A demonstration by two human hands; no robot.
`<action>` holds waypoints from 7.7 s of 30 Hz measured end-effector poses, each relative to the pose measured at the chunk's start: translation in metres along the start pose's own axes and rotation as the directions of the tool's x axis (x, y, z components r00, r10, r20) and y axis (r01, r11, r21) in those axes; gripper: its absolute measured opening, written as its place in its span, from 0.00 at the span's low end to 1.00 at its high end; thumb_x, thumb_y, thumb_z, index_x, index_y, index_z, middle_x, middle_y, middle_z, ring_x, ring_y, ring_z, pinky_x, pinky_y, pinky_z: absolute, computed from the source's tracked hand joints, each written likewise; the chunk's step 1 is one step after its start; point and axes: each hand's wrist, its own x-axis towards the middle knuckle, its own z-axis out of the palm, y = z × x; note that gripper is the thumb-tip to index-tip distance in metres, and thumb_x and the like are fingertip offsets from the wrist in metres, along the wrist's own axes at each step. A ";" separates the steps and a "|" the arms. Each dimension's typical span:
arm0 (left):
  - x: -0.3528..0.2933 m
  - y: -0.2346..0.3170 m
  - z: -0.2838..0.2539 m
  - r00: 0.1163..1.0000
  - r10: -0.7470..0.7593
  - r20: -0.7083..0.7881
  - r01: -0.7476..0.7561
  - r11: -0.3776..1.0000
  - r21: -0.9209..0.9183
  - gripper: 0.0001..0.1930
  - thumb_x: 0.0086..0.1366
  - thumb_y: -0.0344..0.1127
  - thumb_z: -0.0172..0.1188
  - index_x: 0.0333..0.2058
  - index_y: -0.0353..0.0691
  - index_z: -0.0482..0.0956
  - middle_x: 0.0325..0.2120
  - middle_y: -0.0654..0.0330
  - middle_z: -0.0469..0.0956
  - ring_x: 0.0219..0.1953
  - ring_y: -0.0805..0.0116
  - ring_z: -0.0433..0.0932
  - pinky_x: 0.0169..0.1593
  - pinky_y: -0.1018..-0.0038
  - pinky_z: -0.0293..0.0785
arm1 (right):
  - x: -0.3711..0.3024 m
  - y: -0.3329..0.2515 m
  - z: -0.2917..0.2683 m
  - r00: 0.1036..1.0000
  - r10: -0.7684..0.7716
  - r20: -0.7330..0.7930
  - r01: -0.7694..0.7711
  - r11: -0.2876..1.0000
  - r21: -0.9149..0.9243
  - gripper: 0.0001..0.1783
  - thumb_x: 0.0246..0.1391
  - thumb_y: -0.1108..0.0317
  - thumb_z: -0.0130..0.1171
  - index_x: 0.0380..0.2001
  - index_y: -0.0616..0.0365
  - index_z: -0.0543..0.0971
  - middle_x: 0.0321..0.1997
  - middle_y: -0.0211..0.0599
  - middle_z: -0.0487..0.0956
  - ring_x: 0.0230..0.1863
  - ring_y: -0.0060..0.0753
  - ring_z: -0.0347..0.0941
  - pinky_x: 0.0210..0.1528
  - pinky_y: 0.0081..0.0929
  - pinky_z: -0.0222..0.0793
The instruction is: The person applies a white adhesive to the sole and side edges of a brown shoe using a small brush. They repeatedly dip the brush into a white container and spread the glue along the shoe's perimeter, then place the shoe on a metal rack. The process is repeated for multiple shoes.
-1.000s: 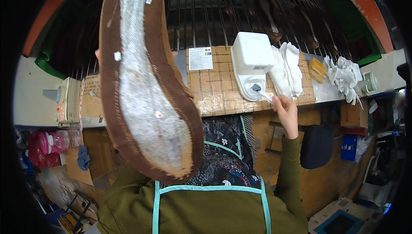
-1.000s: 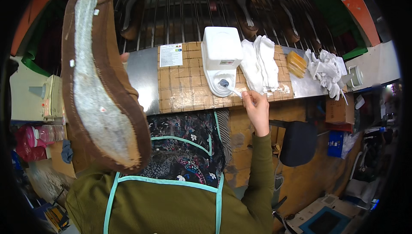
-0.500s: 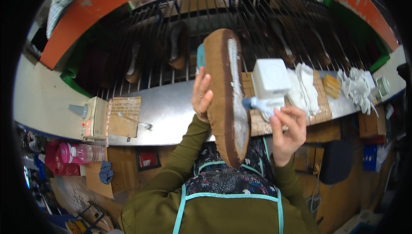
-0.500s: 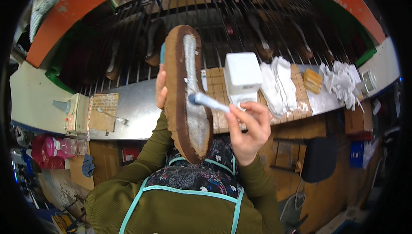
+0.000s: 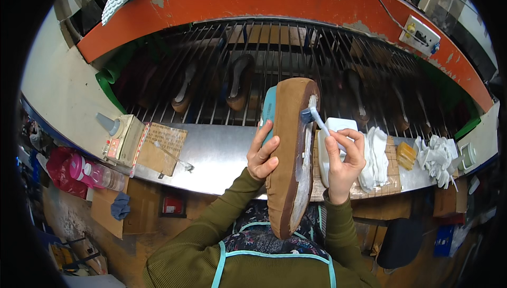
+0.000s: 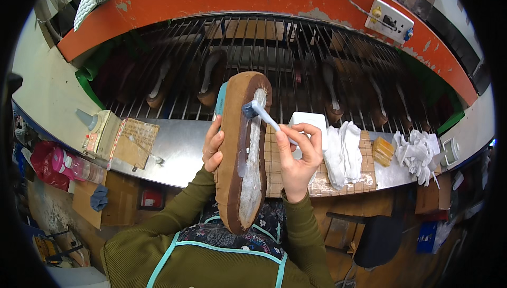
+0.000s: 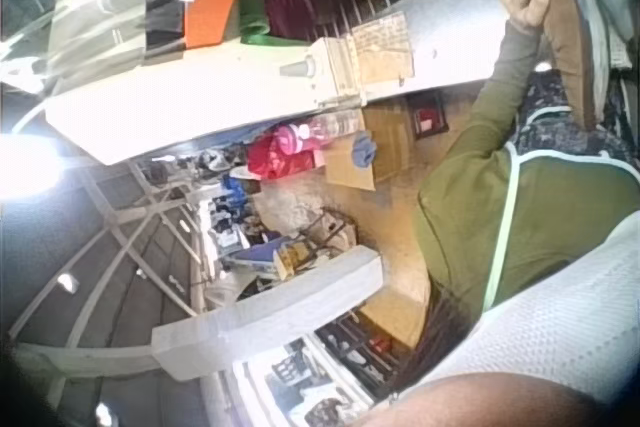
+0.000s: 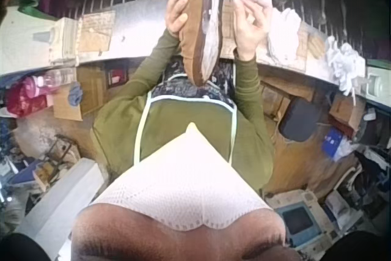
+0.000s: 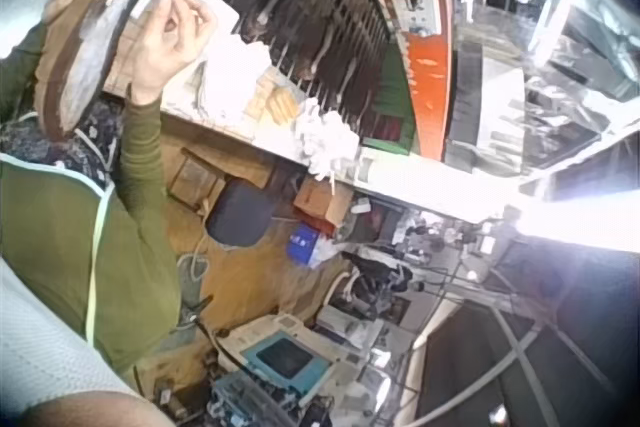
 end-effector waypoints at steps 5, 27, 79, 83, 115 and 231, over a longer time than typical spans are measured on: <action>0.013 0.002 -0.001 0.993 0.114 0.010 -0.114 0.993 0.006 0.17 0.61 0.28 0.53 0.48 0.49 0.64 0.57 0.50 0.66 0.59 0.32 0.62 0.60 0.34 0.55 | 0.031 0.003 0.000 0.994 -0.113 -0.009 0.112 0.990 -0.080 0.07 0.49 0.74 0.66 0.34 0.60 0.83 0.39 0.31 0.69 0.29 0.15 0.64 0.26 0.13 0.60; 0.031 -0.003 -0.001 0.992 0.128 -0.001 -0.126 0.977 0.170 0.17 0.61 0.30 0.56 0.47 0.48 0.63 0.55 0.48 0.69 0.55 0.34 0.68 0.59 0.42 0.62 | 0.011 0.008 -0.037 0.939 -0.074 0.337 0.075 0.997 0.007 0.08 0.44 0.75 0.68 0.32 0.61 0.83 0.35 0.32 0.73 0.30 0.21 0.70 0.26 0.16 0.61; 0.005 0.000 -0.003 0.931 -0.365 0.001 0.343 0.876 0.340 0.37 0.46 0.30 0.71 0.56 0.52 0.66 0.59 0.59 0.67 0.63 0.51 0.62 0.65 0.44 0.49 | -0.037 0.005 -0.025 0.964 0.174 0.202 -0.149 0.980 -0.134 0.08 0.48 0.75 0.66 0.34 0.64 0.82 0.32 0.28 0.70 0.27 0.15 0.61 0.27 0.14 0.58; 0.007 -0.004 -0.005 0.917 -0.397 0.033 0.353 0.849 0.392 0.39 0.43 0.28 0.71 0.56 0.52 0.66 0.59 0.61 0.67 0.63 0.52 0.62 0.65 0.44 0.47 | -0.034 0.009 -0.036 0.942 0.165 0.293 -0.145 0.986 -0.087 0.08 0.48 0.75 0.66 0.33 0.65 0.82 0.32 0.28 0.70 0.27 0.15 0.61 0.27 0.14 0.58; 0.073 0.029 -0.006 0.622 -0.716 0.317 0.729 0.677 0.099 0.44 0.35 0.28 0.74 0.54 0.42 0.62 0.42 0.50 0.78 0.46 0.48 0.76 0.50 0.62 0.72 | 0.024 -0.016 -0.022 0.939 -0.209 0.271 0.154 0.965 0.210 0.09 0.45 0.77 0.67 0.33 0.63 0.82 0.34 0.33 0.71 0.32 0.21 0.65 0.32 0.17 0.61; 0.038 0.046 -0.016 0.182 -0.811 0.556 0.824 -0.182 -0.536 0.32 0.63 0.48 0.58 0.58 0.33 0.62 0.51 0.54 0.71 0.52 0.67 0.72 0.56 0.71 0.69 | -0.005 0.036 -0.059 0.898 0.005 0.440 0.105 0.969 -0.225 0.10 0.40 0.73 0.70 0.31 0.56 0.85 0.31 0.26 0.73 0.27 0.20 0.62 0.29 0.18 0.58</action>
